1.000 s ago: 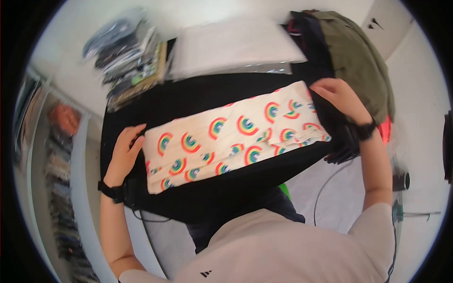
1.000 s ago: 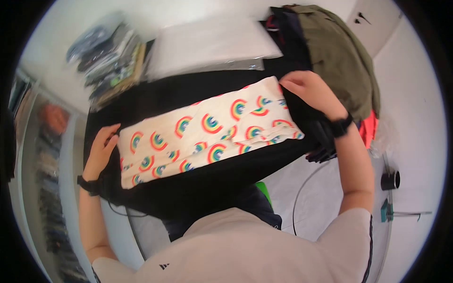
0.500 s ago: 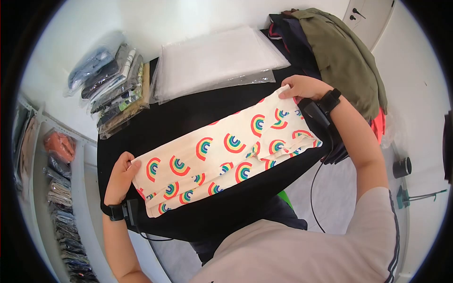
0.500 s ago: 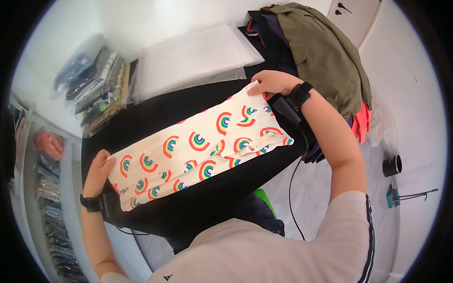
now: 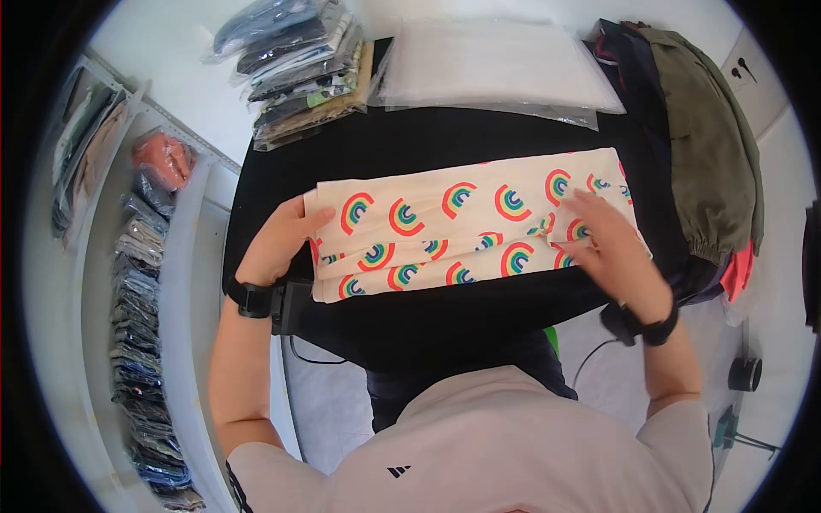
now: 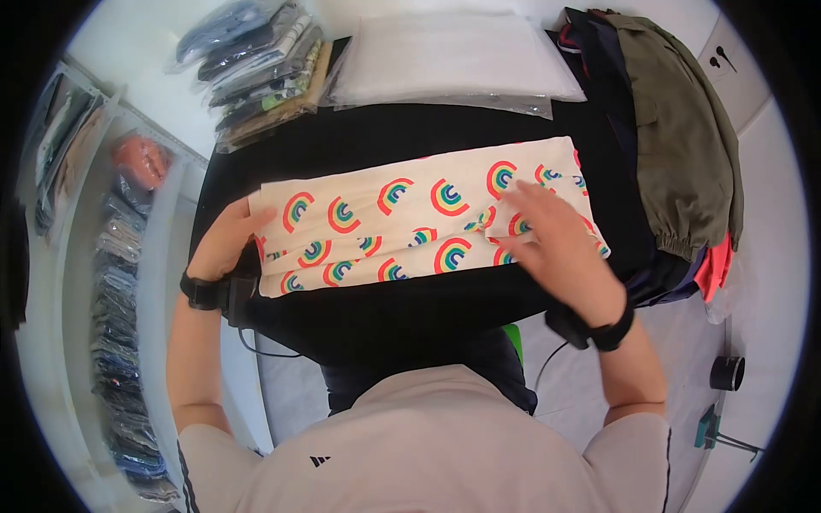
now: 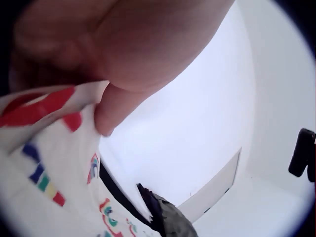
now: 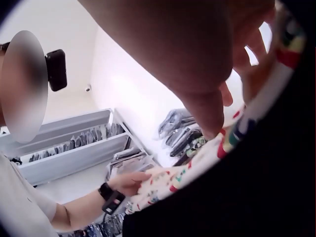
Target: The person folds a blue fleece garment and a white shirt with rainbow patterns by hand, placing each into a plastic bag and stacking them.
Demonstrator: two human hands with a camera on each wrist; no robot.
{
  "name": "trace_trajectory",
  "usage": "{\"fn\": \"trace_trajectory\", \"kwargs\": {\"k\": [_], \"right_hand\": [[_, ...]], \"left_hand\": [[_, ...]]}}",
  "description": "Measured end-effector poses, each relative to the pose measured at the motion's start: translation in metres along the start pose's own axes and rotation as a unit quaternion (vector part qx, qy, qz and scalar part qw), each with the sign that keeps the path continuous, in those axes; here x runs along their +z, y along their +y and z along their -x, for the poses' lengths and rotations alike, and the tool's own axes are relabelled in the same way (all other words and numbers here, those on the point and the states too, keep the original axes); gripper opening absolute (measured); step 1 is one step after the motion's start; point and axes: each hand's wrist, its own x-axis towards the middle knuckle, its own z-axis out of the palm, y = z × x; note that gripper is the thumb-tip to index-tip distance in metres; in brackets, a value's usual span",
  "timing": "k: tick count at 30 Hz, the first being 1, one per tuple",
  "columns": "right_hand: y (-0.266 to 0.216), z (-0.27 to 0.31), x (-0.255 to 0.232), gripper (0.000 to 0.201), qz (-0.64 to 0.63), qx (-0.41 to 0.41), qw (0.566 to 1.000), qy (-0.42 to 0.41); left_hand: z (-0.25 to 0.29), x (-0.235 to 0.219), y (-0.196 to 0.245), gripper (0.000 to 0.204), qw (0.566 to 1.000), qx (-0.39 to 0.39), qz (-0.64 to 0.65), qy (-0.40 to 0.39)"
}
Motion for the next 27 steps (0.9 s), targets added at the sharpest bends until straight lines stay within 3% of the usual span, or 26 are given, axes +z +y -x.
{"fn": "trace_trajectory", "kwargs": {"k": [2,4,5,6,8,12,21,24,26,27], "right_hand": [[-0.011,0.01,0.016,0.052,0.127,0.041,0.99,-0.055],[-0.003,0.016,0.028,0.052,0.148,0.033,0.988,-0.04],[-0.002,0.019,0.031,0.052,0.172,0.027,0.984,-0.029],[-0.002,0.021,0.033,0.052,0.172,0.028,0.984,-0.029],[-0.003,0.022,0.035,0.051,0.198,0.025,0.98,-0.005],[-0.005,0.023,0.034,0.049,0.188,0.031,0.982,0.007],[-0.008,0.023,0.035,0.046,0.17,0.033,0.984,0.044],[-0.023,0.01,0.031,0.045,0.135,0.054,0.989,0.035],[-0.049,-0.01,0.03,0.045,0.069,-0.019,0.989,0.131],[-0.062,-0.018,0.035,0.043,0.06,-0.027,0.989,0.129]], "left_hand": [[0.004,0.002,-0.001,0.03,0.998,0.026,0.063,-0.003],[0.003,-0.001,-0.009,0.026,0.995,0.011,0.097,0.018],[-0.009,-0.012,-0.031,0.03,0.998,0.017,0.01,0.061],[-0.005,-0.016,-0.031,0.03,0.998,0.018,0.009,0.06],[0.002,-0.018,-0.027,0.038,0.992,-0.093,0.067,0.048],[0.013,-0.015,-0.028,0.044,0.981,-0.141,0.135,0.015],[0.027,0.012,-0.015,0.034,0.992,-0.07,0.102,-0.03],[0.029,0.018,-0.011,0.035,0.986,-0.023,0.166,-0.01],[0.037,0.016,-0.003,0.037,0.962,0.056,0.269,0.0],[0.037,0.008,-0.01,0.04,0.956,0.05,0.29,0.013]]}}
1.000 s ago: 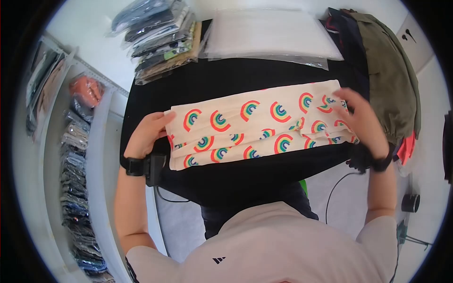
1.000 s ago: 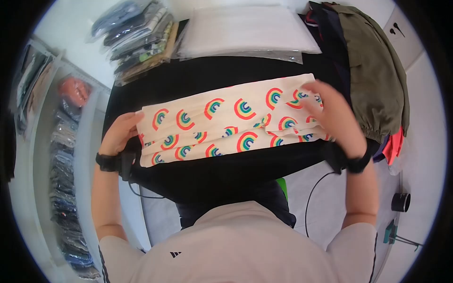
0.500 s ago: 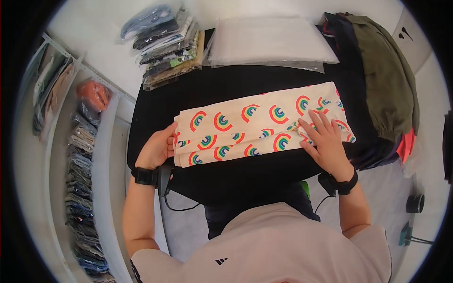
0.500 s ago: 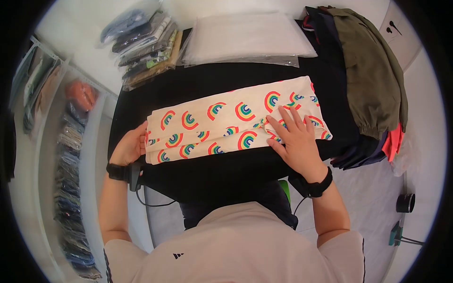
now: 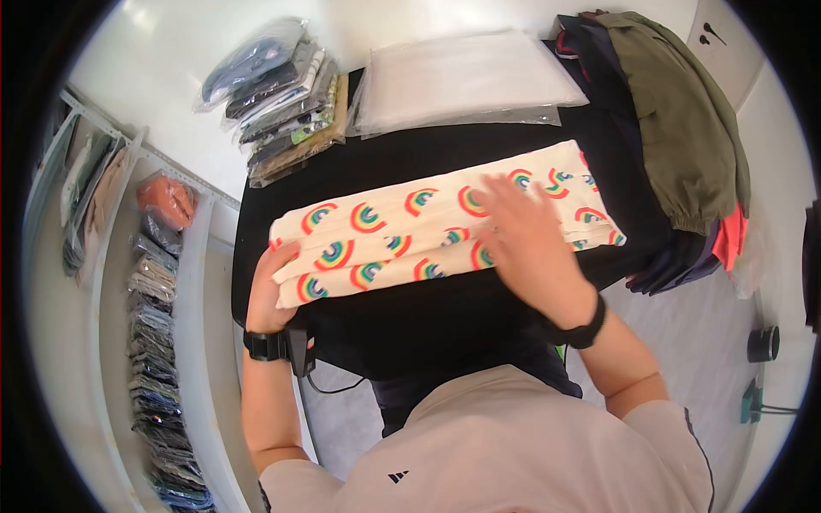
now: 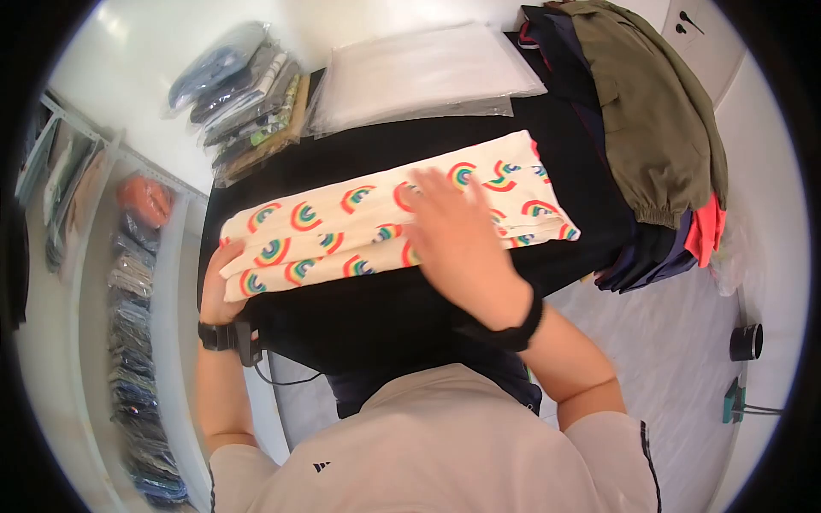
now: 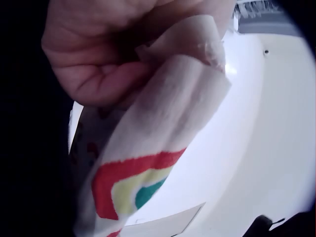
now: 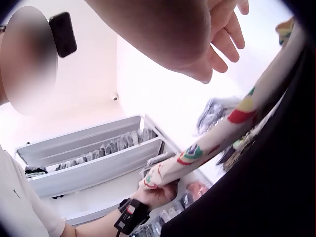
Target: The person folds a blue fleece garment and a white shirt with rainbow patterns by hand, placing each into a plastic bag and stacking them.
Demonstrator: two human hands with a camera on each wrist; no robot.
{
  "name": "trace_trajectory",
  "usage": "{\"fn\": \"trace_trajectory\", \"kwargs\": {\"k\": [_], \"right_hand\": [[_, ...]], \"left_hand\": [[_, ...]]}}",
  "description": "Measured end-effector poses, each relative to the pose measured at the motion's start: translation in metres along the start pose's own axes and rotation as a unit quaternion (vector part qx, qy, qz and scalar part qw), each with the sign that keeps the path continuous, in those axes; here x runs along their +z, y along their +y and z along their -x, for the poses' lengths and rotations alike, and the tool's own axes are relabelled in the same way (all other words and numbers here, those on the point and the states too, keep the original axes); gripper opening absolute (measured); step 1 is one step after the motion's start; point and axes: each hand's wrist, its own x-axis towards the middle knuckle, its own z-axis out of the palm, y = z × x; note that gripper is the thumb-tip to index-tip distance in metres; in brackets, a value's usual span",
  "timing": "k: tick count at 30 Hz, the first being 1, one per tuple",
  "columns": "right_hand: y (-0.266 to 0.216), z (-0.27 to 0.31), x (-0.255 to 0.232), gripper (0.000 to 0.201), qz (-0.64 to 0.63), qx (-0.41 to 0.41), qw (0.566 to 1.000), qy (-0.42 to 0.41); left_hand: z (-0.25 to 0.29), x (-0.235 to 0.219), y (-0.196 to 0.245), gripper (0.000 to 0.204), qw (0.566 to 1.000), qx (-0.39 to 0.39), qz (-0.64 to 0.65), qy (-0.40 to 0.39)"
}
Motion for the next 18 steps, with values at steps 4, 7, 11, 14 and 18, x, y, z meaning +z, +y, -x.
{"fn": "trace_trajectory", "kwargs": {"k": [4,7,11,14,18], "right_hand": [[-0.038,-0.006,0.048,0.048,-0.008,-0.007,1.0,0.01],[-0.045,0.006,0.073,0.058,0.002,-0.036,0.998,-0.045],[-0.051,0.007,0.072,0.06,-0.015,-0.014,0.999,-0.036],[-0.053,0.01,0.077,0.06,-0.016,-0.023,0.999,-0.04],[-0.023,0.019,0.05,0.059,-0.154,-0.055,0.984,-0.073]], "left_hand": [[0.017,-0.022,-0.004,0.047,0.991,0.014,0.136,0.004],[0.019,-0.035,-0.02,0.045,0.991,-0.005,0.116,0.067],[0.024,-0.032,-0.017,0.042,0.989,-0.004,0.137,0.049],[0.029,-0.006,0.0,0.039,0.99,0.013,0.133,0.047],[0.028,0.061,0.025,0.035,0.995,0.058,0.067,0.045]]}}
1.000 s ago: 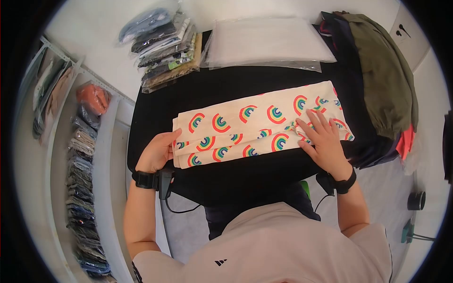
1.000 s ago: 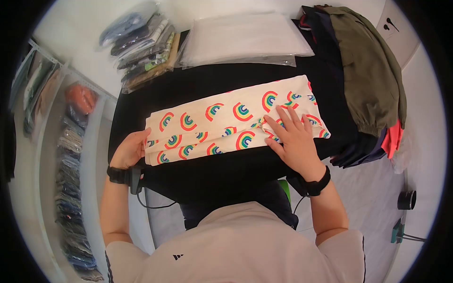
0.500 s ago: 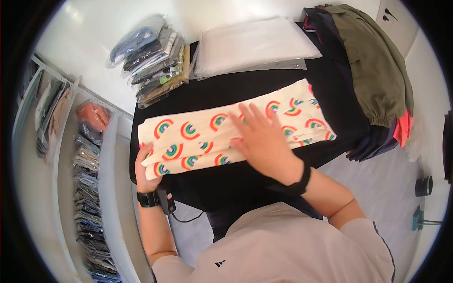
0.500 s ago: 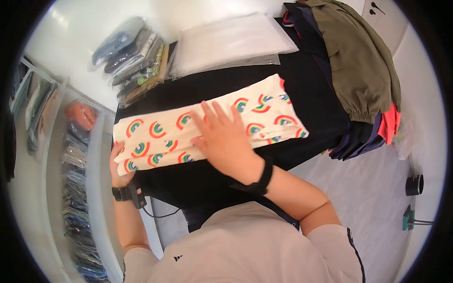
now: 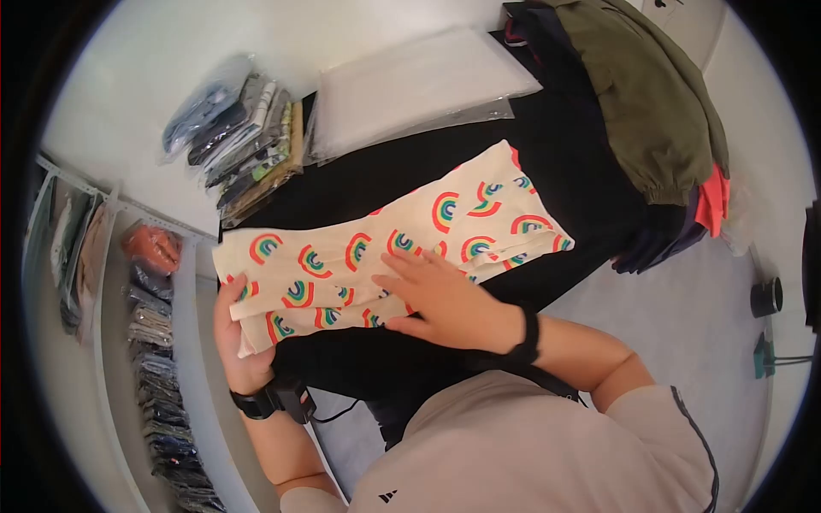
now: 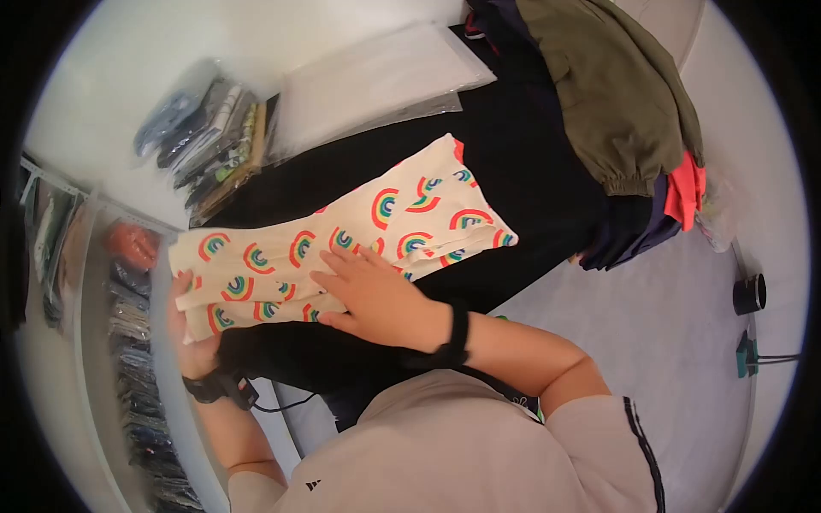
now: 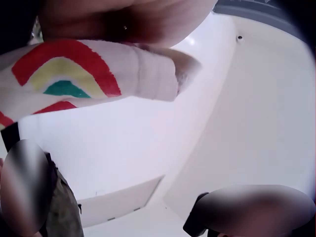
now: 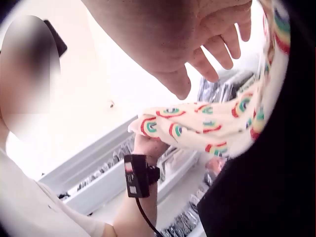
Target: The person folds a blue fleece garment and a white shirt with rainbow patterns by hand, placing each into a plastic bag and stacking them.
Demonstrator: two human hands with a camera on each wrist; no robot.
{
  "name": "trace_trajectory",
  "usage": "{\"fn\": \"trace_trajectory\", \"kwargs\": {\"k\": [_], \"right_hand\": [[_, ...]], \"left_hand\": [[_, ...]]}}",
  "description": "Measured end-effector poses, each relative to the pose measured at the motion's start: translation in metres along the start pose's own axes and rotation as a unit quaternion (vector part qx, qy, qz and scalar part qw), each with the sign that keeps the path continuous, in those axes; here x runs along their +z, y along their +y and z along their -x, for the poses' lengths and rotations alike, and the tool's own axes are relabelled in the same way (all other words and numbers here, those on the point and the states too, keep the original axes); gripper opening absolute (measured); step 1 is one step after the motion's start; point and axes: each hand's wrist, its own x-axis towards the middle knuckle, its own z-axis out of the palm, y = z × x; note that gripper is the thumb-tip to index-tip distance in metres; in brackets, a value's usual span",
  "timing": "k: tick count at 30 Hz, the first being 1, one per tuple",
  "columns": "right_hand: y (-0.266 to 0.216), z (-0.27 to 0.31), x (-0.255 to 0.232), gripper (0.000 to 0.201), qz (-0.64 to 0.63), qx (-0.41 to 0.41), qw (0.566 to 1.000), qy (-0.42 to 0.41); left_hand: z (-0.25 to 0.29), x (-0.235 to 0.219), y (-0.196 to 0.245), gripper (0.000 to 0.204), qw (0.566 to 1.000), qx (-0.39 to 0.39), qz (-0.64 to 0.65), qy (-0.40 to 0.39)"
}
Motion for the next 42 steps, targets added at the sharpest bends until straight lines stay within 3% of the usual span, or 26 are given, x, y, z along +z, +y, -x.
{"fn": "trace_trajectory", "kwargs": {"k": [1,2,3,5,6,7,9,12,15,16,17,19,21,23,25,26,27,29,30,32,36,38,40,42], "right_hand": [[0.004,0.004,-0.019,0.057,-0.103,-0.002,0.995,0.001],[0.005,0.01,-0.047,0.051,-0.23,0.082,0.969,0.033],[0.018,0.017,-0.061,0.044,-0.195,0.095,0.971,0.097],[0.043,0.032,-0.091,0.031,-0.154,0.208,0.952,0.165],[0.053,0.039,-0.099,0.025,-0.252,0.256,0.913,0.196],[0.063,0.044,-0.106,0.024,-0.286,0.299,0.889,0.194],[0.082,0.056,-0.118,0.029,-0.389,0.313,0.851,0.164],[0.094,0.065,-0.113,0.033,-0.427,0.323,0.833,0.142],[0.085,0.063,-0.118,0.035,-0.405,0.358,0.827,0.151],[0.086,0.063,-0.117,0.035,-0.407,0.362,0.825,0.151],[0.087,0.062,-0.116,0.035,-0.395,0.361,0.829,0.16],[0.091,0.062,-0.112,0.036,-0.386,0.364,0.83,0.171],[0.097,0.059,-0.108,0.034,-0.326,0.374,0.854,0.154],[0.088,0.048,-0.12,0.035,-0.304,0.389,0.862,0.116],[0.083,0.04,-0.119,0.038,-0.282,0.402,0.868,0.073],[0.081,0.038,-0.114,0.041,-0.221,0.369,0.897,0.099],[0.08,0.036,-0.111,0.044,-0.157,0.332,0.922,0.122],[0.085,0.038,-0.103,0.047,-0.139,0.32,0.929,0.12],[0.087,0.039,-0.103,0.046,-0.171,0.34,0.916,0.128],[0.089,0.041,-0.103,0.044,-0.22,0.367,0.894,0.135],[0.091,0.041,-0.102,0.042,-0.212,0.363,0.898,0.132],[0.091,0.042,-0.1,0.042,-0.208,0.357,0.901,0.132],[0.087,0.041,-0.102,0.042,-0.204,0.351,0.904,0.132],[0.081,0.036,-0.107,0.041,-0.098,0.373,0.919,0.085]], "left_hand": [[-0.001,0.014,-0.001,0.035,1.0,-0.003,0.002,-0.002],[-0.004,0.029,-0.004,0.031,0.999,0.035,-0.024,-0.018],[-0.009,0.044,-0.008,0.026,0.995,0.076,-0.051,-0.035],[-0.02,0.078,-0.017,0.017,0.994,0.058,-0.049,-0.079],[-0.02,0.106,-0.022,0.01,0.991,0.04,-0.08,-0.095],[-0.034,0.114,-0.033,0.024,0.986,0.023,-0.068,-0.152],[-0.047,0.148,-0.058,0.015,0.98,-0.02,-0.093,-0.173],[-0.069,0.179,-0.106,0.009,0.969,-0.109,-0.109,-0.192],[-0.08,0.194,-0.13,0.018,0.903,-0.226,-0.166,-0.326],[-0.077,0.196,-0.128,0.03,0.901,-0.22,-0.221,-0.303],[-0.072,0.194,-0.123,0.03,0.899,-0.225,-0.222,-0.303],[-0.061,0.176,-0.107,0.04,0.931,-0.095,-0.224,-0.272],[-0.054,0.155,-0.089,0.047,0.922,-0.017,-0.299,-0.245],[-0.05,0.124,-0.085,0.046,0.922,0.006,-0.311,-0.231],[-0.038,0.101,-0.087,0.048,0.792,0.205,-0.533,-0.214],[-0.04,0.08,-0.103,0.052,0.733,0.299,-0.568,-0.223],[-0.033,0.084,-0.101,0.055,0.652,0.34,-0.621,-0.271],[-0.019,0.076,-0.11,0.054,0.619,0.305,-0.657,-0.305],[-0.012,0.073,-0.115,0.054,0.625,0.301,-0.655,-0.3],[-0.002,0.067,-0.124,0.047,0.594,0.305,-0.68,-0.303],[-0.006,0.041,-0.143,0.032,0.627,0.377,-0.632,-0.256],[-0.009,0.034,-0.148,0.021,0.664,0.417,-0.57,-0.246],[-0.01,0.033,-0.153,0.019,0.658,0.438,-0.566,-0.234],[-0.008,0.031,-0.157,0.017,0.652,0.458,-0.562,-0.22]]}}
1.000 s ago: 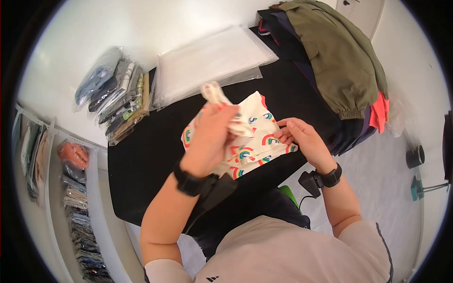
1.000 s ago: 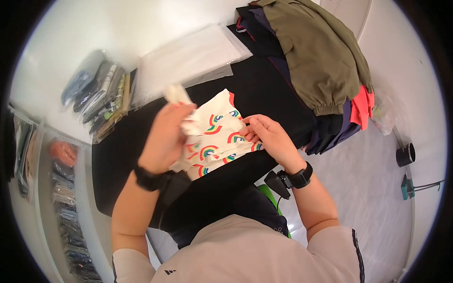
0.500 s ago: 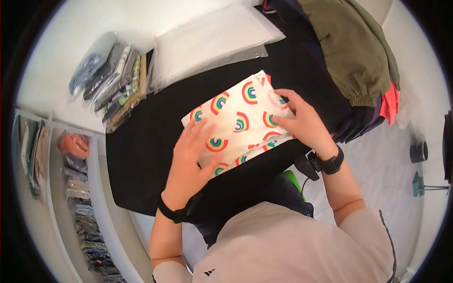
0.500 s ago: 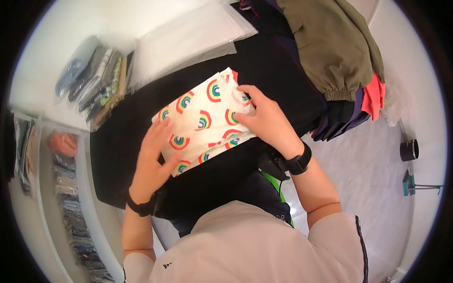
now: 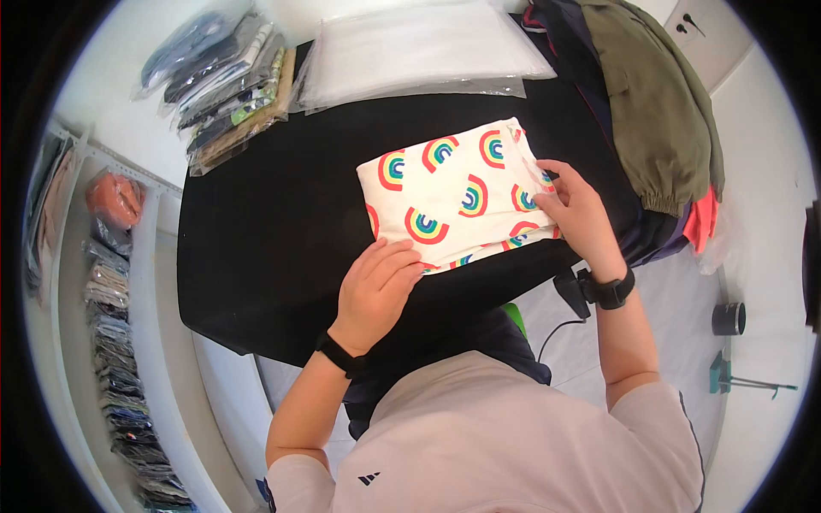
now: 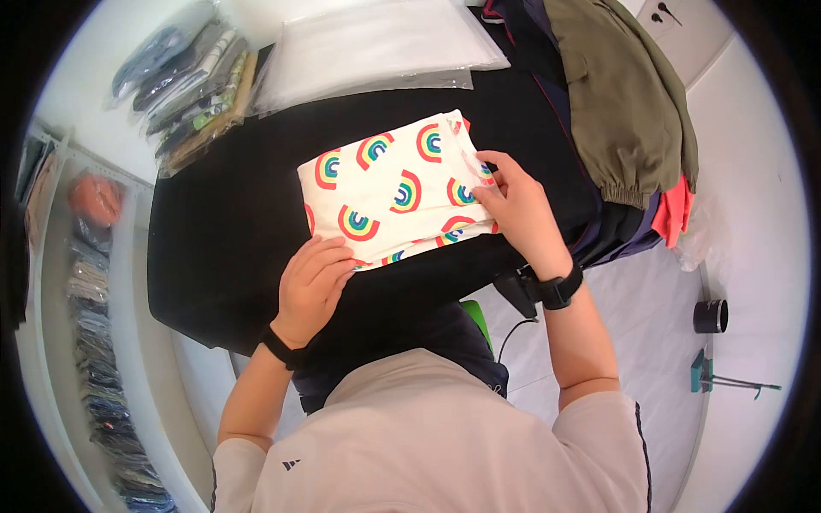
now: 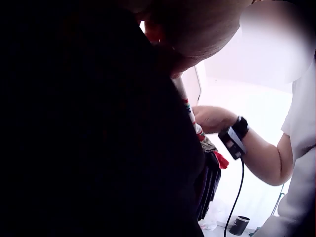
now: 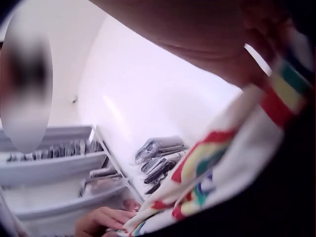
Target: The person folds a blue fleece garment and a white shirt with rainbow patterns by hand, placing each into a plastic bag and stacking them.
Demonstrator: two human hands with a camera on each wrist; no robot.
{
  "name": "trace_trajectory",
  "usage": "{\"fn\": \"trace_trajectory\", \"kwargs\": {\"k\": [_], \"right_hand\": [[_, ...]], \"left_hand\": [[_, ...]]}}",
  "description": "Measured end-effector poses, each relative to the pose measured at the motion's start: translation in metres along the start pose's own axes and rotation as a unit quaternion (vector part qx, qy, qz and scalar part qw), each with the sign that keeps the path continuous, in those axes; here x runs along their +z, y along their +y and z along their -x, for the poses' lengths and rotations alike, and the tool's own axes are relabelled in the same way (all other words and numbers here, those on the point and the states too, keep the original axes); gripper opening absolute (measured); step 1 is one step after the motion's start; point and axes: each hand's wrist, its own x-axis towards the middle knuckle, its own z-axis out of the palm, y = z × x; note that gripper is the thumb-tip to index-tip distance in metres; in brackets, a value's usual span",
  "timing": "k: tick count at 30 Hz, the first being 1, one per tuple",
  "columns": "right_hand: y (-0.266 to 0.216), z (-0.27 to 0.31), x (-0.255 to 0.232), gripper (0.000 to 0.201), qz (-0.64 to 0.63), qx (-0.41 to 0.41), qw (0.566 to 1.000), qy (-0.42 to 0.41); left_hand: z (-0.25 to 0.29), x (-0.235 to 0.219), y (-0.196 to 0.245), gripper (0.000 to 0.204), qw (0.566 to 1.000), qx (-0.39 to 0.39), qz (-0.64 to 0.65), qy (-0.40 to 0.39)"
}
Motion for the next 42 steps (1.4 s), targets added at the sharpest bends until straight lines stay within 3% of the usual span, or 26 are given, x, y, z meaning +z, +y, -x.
{"fn": "trace_trajectory", "kwargs": {"k": [1,2,3,5,6,7,8,13,15,17,19,21,24,27,34,37,39,40,41,42], "right_hand": [[-0.007,-0.001,-0.002,0.041,0.006,-0.007,1.0,-0.003],[-0.015,-0.003,-0.004,0.041,0.163,-0.127,0.978,0.033],[-0.023,-0.003,-0.006,0.04,0.312,-0.242,0.916,0.068],[-0.062,-0.001,0.013,0.044,0.307,-0.34,0.889,0.008],[-0.073,0.002,0.027,0.055,0.274,-0.403,0.871,-0.069],[-0.09,0.004,0.039,0.06,0.314,-0.385,0.848,-0.183],[-0.091,0.003,0.056,0.061,0.336,-0.38,0.831,-0.229],[-0.069,-0.031,0.073,0.065,0.438,-0.298,0.797,-0.289],[-0.057,-0.031,0.062,0.066,0.448,-0.278,0.811,-0.254],[-0.033,-0.022,0.054,0.061,0.464,-0.316,0.816,-0.139],[-0.024,0.001,0.044,0.055,0.462,-0.303,0.831,-0.07],[-0.016,0.027,0.043,0.056,0.45,-0.329,0.83,-0.011],[-0.004,0.05,0.039,0.068,0.38,-0.333,0.863,-0.017],[0.001,0.052,0.046,0.068,0.373,-0.323,0.87,0.013],[-0.014,0.044,0.045,0.065,0.306,-0.363,0.879,0.05],[-0.02,0.036,0.038,0.055,0.281,-0.386,0.877,0.053],[-0.021,0.022,0.028,0.04,0.313,-0.434,0.845,-0.012],[-0.033,0.02,0.024,0.031,0.293,-0.435,0.851,-0.023],[-0.039,0.013,0.02,0.031,0.291,-0.436,0.851,-0.024],[-0.043,0.003,0.014,0.03,0.306,-0.453,0.833,-0.088]], "left_hand": [[0.001,0.002,0.0,0.017,1.0,0.015,-0.005,0.021],[0.001,0.004,0.0,0.016,0.999,0.031,-0.011,0.043],[0.002,0.006,0.001,0.016,0.998,0.027,-0.012,0.049],[0.003,0.008,0.0,0.014,0.995,0.062,-0.024,0.08],[0.004,0.009,-0.001,0.014,0.994,0.064,-0.026,0.082],[0.006,0.01,-0.003,0.015,0.994,0.068,-0.024,0.081],[0.006,0.009,-0.004,0.016,0.994,0.073,-0.023,0.079],[0.004,0.001,-0.001,0.014,0.995,0.054,0.001,0.079],[0.005,0.001,-0.001,0.013,0.995,0.052,-0.002,0.08],[0.006,0.003,-0.002,0.015,0.996,0.048,0.006,0.079],[0.008,0.001,-0.002,0.016,0.996,0.05,0.014,0.079],[0.009,-0.006,0.001,0.027,0.998,-0.034,0.058,-0.007],[-0.016,-0.027,0.016,0.034,0.999,-0.021,-0.049,-0.002],[-0.017,-0.018,0.005,0.04,0.997,-0.037,-0.006,-0.067],[-0.026,-0.027,0.001,0.033,0.998,-0.014,-0.011,-0.06],[-0.027,-0.047,0.009,0.033,0.995,-0.038,0.016,-0.089],[-0.023,-0.054,0.01,0.029,0.99,-0.064,0.07,-0.107],[-0.023,-0.054,0.011,0.029,0.99,-0.065,0.07,-0.108],[-0.024,-0.052,0.013,0.026,0.994,-0.047,0.067,-0.067],[-0.025,-0.052,0.013,0.023,0.997,-0.029,0.064,-0.025]]}}
